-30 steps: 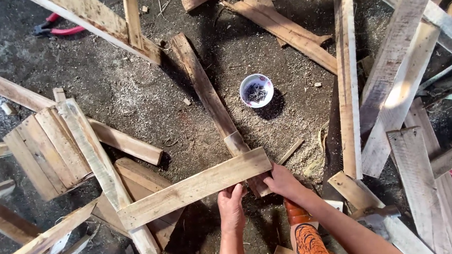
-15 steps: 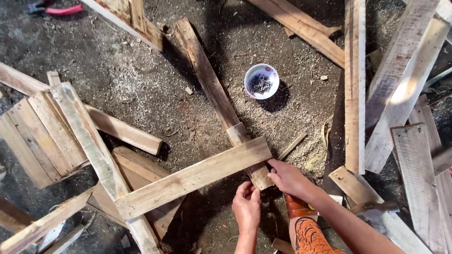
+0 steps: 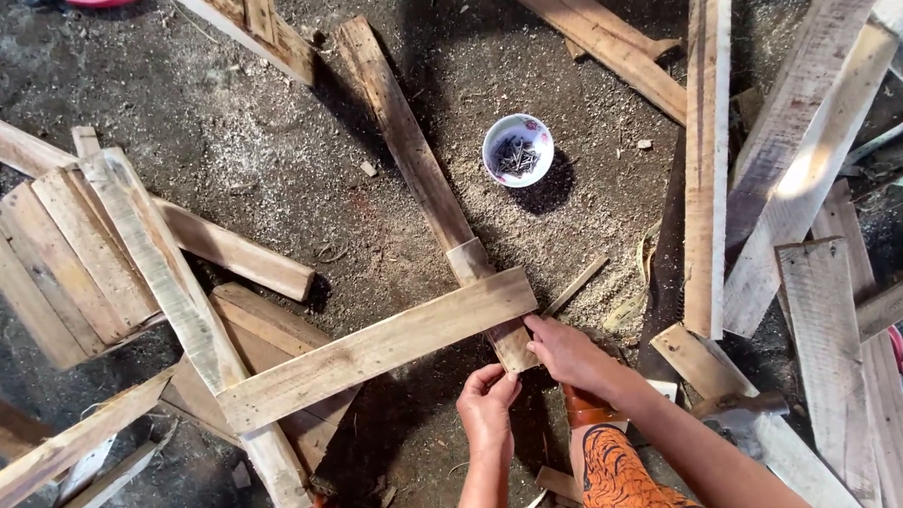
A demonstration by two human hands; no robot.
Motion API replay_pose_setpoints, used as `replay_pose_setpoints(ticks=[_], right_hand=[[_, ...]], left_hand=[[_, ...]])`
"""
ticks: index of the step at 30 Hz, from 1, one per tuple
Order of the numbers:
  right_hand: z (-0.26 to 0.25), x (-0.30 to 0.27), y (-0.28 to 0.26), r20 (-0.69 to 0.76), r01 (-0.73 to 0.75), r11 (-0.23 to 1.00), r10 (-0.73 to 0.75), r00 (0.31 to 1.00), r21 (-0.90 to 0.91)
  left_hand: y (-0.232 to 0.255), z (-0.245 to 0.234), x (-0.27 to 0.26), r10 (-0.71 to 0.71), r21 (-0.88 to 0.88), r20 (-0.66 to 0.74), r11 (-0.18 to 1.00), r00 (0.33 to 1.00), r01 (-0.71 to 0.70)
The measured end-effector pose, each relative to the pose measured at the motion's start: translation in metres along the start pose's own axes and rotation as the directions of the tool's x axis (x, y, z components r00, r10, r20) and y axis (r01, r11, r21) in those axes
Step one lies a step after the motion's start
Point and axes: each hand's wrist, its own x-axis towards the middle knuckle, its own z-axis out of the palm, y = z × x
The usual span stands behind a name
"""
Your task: Assembling a wooden structure by hammering nails into wood slats on the ground.
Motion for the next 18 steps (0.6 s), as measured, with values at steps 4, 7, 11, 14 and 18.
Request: replay_pose_setpoints(ticks=[4, 7, 11, 14, 18], right_hand=[[-0.008, -0.001, 0.001, -0.009, 0.048, 0.999, -0.048, 0.999, 0.007], [-0.011, -0.004, -0.003, 0.019, 0.035, 0.999, -0.035, 0.999, -0.003], [-0.011, -0.005, -0.004, 0.028, 0.029, 1.0, -0.029, 0.999, 0.001], [-0.008, -0.003, 0.0, 0.015, 0.047, 0.999, -0.048, 0.999, 0.012], [-0.004, 0.002, 0.006, -0.008, 0.08, 0.997, -0.08, 0.997, 0.014]], left_hand=[[-0.004, -0.003, 0.004, -0.047, -0.076, 0.003, 0.996, 0.999, 0.047], [-0.003, -0.004, 0.0, -0.019, -0.07, 0.034, 0.997, 0.999, 0.022], [0.006, -0.004, -0.011, 0.108, 0.237, 0.033, 0.965, 0.994, -0.113], [-0.002, -0.01, -0.004, 0.357, 0.498, 0.122, 0.785, 0.926, -0.368], [-0.028, -0.031, 0.029, 0.693, 0.588, 0.394, 0.315, 0.604, -0.745]])
